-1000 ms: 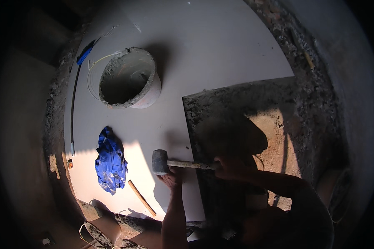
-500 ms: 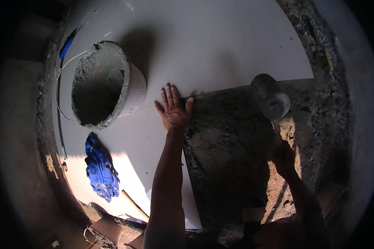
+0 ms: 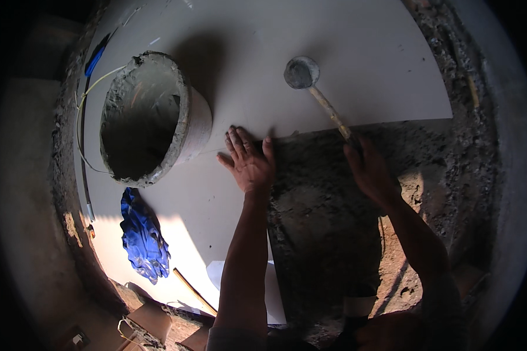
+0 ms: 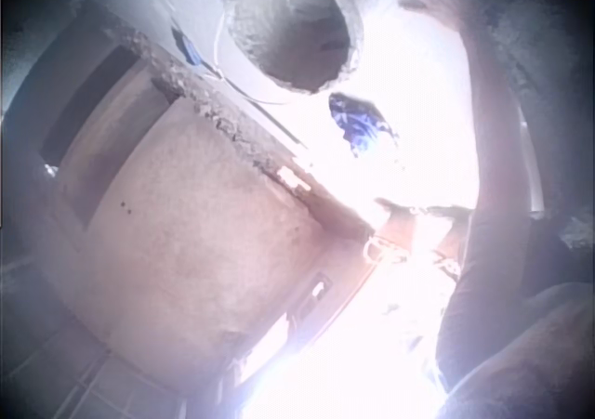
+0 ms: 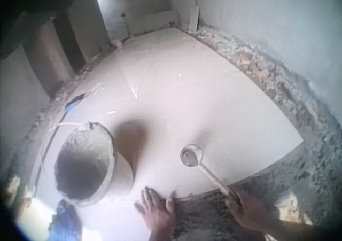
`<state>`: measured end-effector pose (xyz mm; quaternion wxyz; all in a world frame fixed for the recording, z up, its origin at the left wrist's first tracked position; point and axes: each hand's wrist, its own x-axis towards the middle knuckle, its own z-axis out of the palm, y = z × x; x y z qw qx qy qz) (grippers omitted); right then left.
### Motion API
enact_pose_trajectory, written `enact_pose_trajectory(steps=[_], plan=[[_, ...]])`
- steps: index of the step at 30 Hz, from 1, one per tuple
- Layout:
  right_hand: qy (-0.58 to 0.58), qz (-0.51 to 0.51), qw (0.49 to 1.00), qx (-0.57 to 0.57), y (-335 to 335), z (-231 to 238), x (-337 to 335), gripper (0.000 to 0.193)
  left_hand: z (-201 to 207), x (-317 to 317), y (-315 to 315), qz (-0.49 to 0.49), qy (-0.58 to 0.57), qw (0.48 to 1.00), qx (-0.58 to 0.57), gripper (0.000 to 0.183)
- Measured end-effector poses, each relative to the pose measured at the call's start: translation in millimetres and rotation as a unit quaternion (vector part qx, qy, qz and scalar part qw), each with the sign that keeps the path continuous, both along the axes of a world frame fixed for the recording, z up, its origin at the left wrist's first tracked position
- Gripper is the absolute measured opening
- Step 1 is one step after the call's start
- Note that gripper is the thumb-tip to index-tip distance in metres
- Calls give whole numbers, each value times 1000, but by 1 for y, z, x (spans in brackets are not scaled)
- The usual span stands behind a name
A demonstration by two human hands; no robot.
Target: The person is installing floor tiles in a room under construction. They spread cement on the floor using a trowel, place a large white tile, and tap it with a rubber mallet to level it. They also use a string line to check alignment.
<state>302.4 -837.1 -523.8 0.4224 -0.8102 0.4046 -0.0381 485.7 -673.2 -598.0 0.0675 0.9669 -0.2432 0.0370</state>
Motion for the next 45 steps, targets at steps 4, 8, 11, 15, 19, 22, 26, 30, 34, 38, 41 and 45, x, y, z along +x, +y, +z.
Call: enact_pose_trajectory(steps=[4, 8, 11, 15, 19, 22, 26, 30, 34, 38, 41, 45], plan=[[-20, -24, 995, -93, -4, -16, 2, 53, -3, 2, 2, -48, 28, 998, 1, 68], [-27, -40, 996, -81, -8, -22, 5, 58, -2, 3, 5, -76, 44, 996, 3, 69], [-41, -41, 997, -43, -8, -24, 10, 58, -1, 2, 5, -110, 42, 993, -18, 68], [-19, -29, 998, -49, -3, -21, 16, 57, 0, 1, 6, -133, 30, 990, -25, 66], [-8, 8, 1000, 2, 6, -3, 16, 53, -1, 0, 5, -130, 25, 991, -18, 66], [-58, 51, 996, 33, 18, 17, 15, 46, -2, 1, 4, -130, 23, 991, -21, 67], [-178, 53, 983, -9, 31, 29, 24, 40, -1, 1, 4, -133, 25, 991, -20, 69], [-46, 52, 994, -84, 27, 21, 38, 41, 0, 1, 3, -132, 29, 991, -18, 69], [-51, 55, 993, -87, 24, 15, 33, 40, -1, 1, 4, -133, 11, 991, -16, 66], [-178, 28, 981, -75, 28, 14, 29, 42, -2, 1, 3, -137, 23, 990, -15, 69], [14, 41, 998, -48, 25, 12, 32, 42, -1, 1, 4, -135, 31, 990, -18, 69], [43, 65, 996, -51, 15, 4, 25, 43, 0, 0, 4, -134, 34, 990, -14, 69]])
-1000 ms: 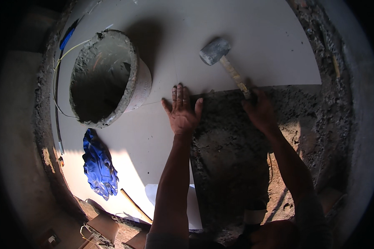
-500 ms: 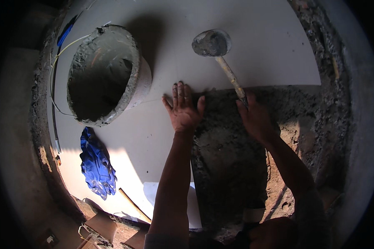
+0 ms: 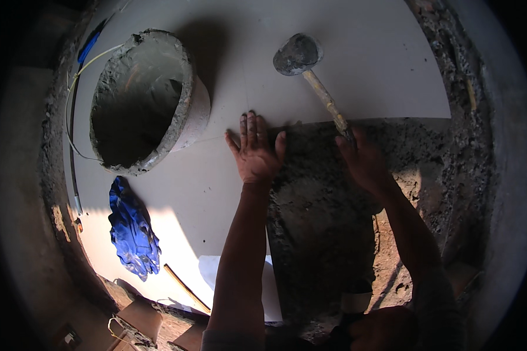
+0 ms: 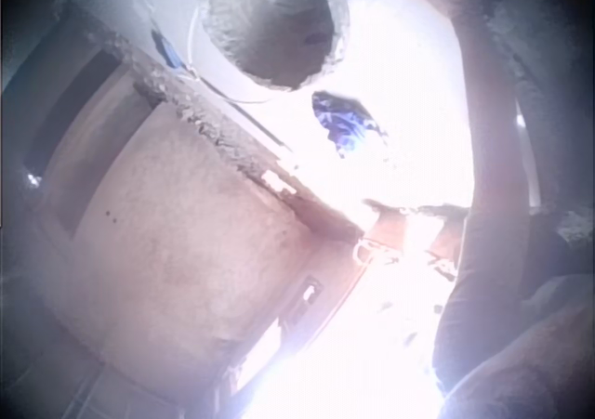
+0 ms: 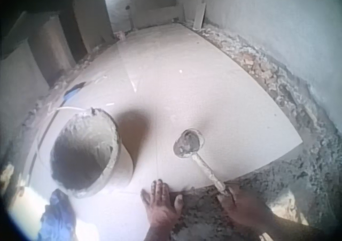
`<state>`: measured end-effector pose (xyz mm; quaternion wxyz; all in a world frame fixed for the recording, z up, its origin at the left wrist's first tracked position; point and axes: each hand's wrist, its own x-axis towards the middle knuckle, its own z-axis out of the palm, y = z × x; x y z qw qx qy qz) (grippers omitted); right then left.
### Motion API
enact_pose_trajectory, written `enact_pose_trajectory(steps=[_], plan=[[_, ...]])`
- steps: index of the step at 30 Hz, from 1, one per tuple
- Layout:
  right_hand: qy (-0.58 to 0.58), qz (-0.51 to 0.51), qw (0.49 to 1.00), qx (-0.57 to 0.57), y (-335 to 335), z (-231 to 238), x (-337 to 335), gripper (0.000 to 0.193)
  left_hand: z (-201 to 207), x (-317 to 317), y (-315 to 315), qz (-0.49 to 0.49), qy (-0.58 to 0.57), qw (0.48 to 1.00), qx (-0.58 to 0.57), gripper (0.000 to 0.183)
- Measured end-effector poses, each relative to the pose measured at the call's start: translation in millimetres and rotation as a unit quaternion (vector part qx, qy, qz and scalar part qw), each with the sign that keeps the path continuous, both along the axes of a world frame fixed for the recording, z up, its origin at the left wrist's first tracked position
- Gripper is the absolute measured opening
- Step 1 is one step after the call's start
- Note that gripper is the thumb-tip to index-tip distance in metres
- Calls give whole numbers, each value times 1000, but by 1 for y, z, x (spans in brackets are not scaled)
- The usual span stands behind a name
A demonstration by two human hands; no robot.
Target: The person is installing floor tiles in a room under construction. They spread cement on the floor using a trowel, place a large white tile, and tap it with a rubber mallet to level it. They also use a string line to check alignment.
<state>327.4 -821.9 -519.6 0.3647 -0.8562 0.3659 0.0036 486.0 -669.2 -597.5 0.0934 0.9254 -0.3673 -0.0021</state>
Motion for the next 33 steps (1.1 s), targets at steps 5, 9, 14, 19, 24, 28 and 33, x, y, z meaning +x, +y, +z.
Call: enact_pose_trajectory(steps=[5, 9, 14, 19, 24, 28, 33], plan=[[-83, -133, 986, 49, 9, -9, -41, 46, -6, -1, -2, 83, -61, 995, 2, 70], [-178, -119, 977, 6, 8, -12, -56, 45, -8, -1, -2, 86, -44, 995, -7, 71], [-157, -132, 977, 53, -4, 0, -59, 41, -5, -2, 1, 7, -16, 1000, -12, 68], [-138, -152, 975, -81, -13, 4, -49, 39, -4, -1, 0, 12, -31, 999, -4, 61], [-29, -69, 988, -136, -23, 2, -41, 41, -9, 2, 1, 8, -52, 998, -20, 57], [-196, -103, 968, -116, -21, 0, -47, 38, -10, 1, 0, 8, -52, 998, -30, 57], [49, -24, 986, -156, -19, -6, -48, 34, -7, 1, -1, 14, -40, 999, -10, 57]])
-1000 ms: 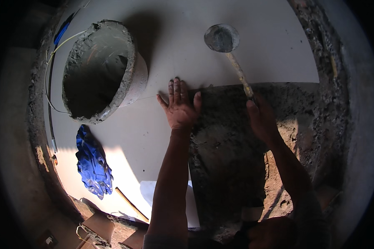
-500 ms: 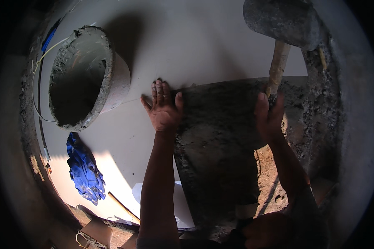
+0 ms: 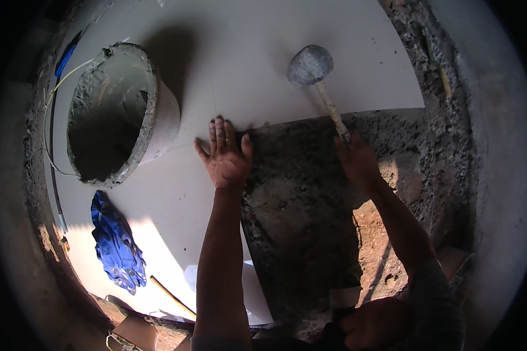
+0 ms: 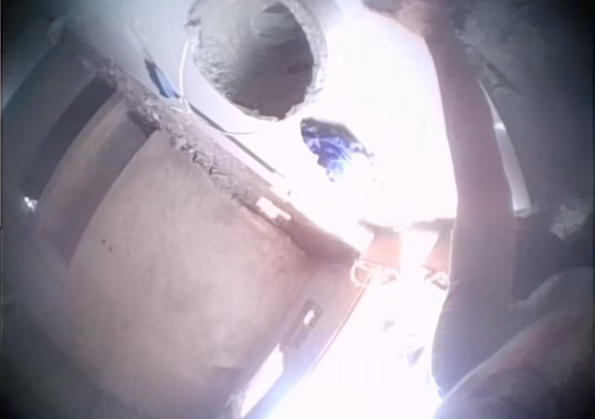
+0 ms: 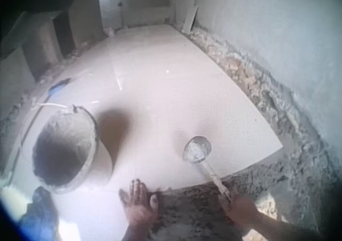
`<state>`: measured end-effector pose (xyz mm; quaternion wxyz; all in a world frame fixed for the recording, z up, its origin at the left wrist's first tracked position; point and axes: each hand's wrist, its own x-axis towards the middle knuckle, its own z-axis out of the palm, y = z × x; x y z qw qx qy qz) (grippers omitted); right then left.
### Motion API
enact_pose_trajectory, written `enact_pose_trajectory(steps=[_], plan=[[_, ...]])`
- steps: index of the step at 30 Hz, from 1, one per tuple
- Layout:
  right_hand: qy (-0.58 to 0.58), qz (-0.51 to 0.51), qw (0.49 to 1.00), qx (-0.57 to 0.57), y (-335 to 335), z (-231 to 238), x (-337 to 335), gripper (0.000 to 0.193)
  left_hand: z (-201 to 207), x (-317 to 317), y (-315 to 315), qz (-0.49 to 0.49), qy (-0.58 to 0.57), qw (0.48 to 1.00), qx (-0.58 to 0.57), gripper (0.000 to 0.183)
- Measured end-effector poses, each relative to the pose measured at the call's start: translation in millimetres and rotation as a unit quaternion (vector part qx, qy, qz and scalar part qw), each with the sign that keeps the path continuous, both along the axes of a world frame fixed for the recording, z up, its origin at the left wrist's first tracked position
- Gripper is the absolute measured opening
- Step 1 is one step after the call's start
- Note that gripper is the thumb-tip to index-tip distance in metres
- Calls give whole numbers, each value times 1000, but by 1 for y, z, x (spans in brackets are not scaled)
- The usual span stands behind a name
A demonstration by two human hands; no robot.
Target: The person is installing floor tiles in a room under construction. They spread cement on the floor using a trowel, place a large white tile, and tap it with a rubber mallet to level it. They also use a string line to check alignment.
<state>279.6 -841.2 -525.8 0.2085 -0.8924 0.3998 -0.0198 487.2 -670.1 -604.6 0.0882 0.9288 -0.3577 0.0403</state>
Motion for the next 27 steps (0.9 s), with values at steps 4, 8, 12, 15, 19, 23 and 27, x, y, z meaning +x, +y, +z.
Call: enact_pose_trajectory(steps=[4, 8, 12, 15, 19, 23, 27], plan=[[-175, -8, 985, 2, -1, -2, 5, 37, 2, 0, -1, -11, -15, 1000, -14, 56], [3, 30, 1000, -1, 0, -4, 8, 39, 1, -1, 0, -10, -18, 1000, -15, 56], [-102, 6, 995, 6, -1, -12, 15, 42, -3, -1, 2, -8, -43, 999, 1, 56], [-92, 0, 995, -23, -5, -16, 18, 42, -4, 0, 2, -9, -17, 1000, -19, 57], [-78, 11, 996, 43, -5, -9, 3, 38, -2, -1, 3, 36, 1, 999, 37, 65], [-63, -6, 992, 105, 10, 4, -46, 36, 1, 0, 1, 92, 5, 994, 52, 72], [-20, -12, 985, 174, 30, -1, -91, 33, 9, -1, 13, 27, 43, 998, 35, 74]])
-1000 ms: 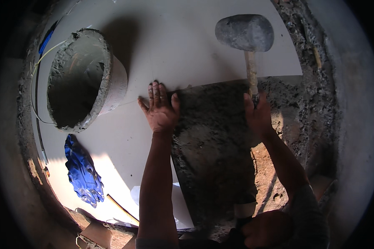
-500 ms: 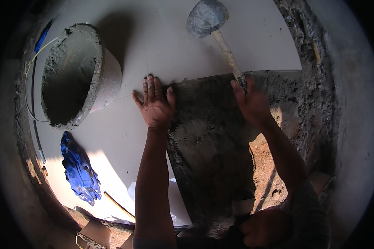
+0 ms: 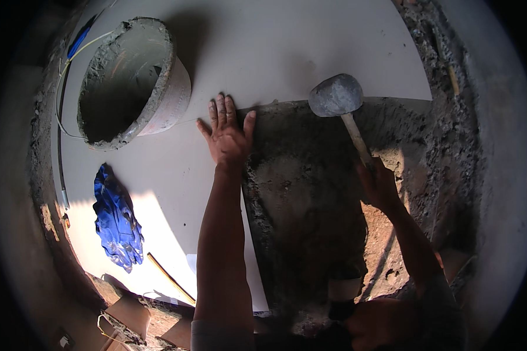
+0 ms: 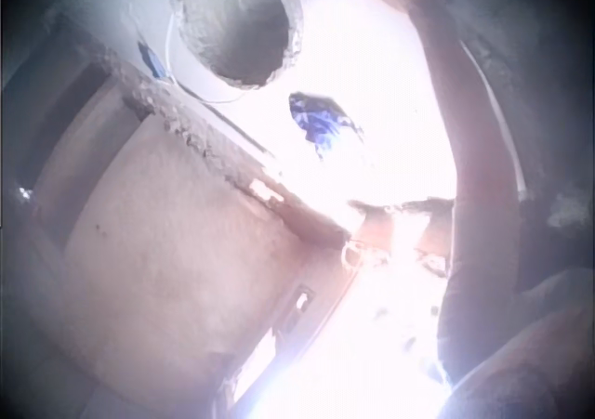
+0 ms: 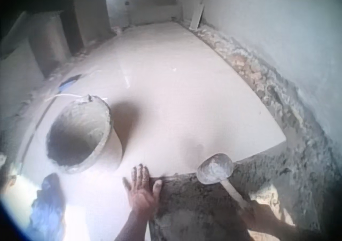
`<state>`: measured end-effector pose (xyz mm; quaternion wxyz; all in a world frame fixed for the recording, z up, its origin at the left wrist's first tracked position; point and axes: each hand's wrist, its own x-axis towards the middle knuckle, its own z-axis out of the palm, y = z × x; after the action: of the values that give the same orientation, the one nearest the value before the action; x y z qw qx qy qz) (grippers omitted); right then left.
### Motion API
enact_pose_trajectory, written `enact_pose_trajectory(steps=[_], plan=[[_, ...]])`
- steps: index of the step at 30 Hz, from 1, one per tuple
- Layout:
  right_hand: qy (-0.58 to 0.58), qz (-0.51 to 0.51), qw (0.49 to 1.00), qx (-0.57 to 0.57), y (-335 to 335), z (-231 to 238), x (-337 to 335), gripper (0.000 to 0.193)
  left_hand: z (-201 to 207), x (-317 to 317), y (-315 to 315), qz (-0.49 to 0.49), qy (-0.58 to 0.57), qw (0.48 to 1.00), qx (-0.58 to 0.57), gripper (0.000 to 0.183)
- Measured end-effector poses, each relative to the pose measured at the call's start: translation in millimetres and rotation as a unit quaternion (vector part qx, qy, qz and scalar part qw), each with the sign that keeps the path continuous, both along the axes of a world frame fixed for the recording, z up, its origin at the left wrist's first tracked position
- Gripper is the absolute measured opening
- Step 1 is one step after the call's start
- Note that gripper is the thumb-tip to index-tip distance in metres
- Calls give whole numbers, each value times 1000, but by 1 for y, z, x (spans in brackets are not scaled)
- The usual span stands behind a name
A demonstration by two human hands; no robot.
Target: The person is installing floor tiles in a room under construction. They spread cement on the floor using a trowel, place a large white tile, and tap it with a rubber mallet to level it. They also use a string line to check alignment.
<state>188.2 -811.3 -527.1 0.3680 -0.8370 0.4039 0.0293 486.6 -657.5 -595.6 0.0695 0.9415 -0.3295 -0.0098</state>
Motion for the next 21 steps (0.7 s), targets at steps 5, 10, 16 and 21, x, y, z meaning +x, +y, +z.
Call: enact_pose_trajectory(steps=[5, 10, 16, 21], plan=[[-144, 1, 990, -14, 23, -2, -14, 26, 8, -19, 23, -103, 62, 990, -68, 67], [-88, 129, 986, -49, 62, 8, -2, 37, 9, -88, 89, -63, 125, 964, -227, 57], [-158, 285, 937, -123, 150, -6, 46, 46, 8, -160, 271, 392, -43, 903, -172, 53], [-230, 352, 903, -89, 236, -14, 92, 36, 6, -160, 417, 587, -82, 806, 2, 73]])
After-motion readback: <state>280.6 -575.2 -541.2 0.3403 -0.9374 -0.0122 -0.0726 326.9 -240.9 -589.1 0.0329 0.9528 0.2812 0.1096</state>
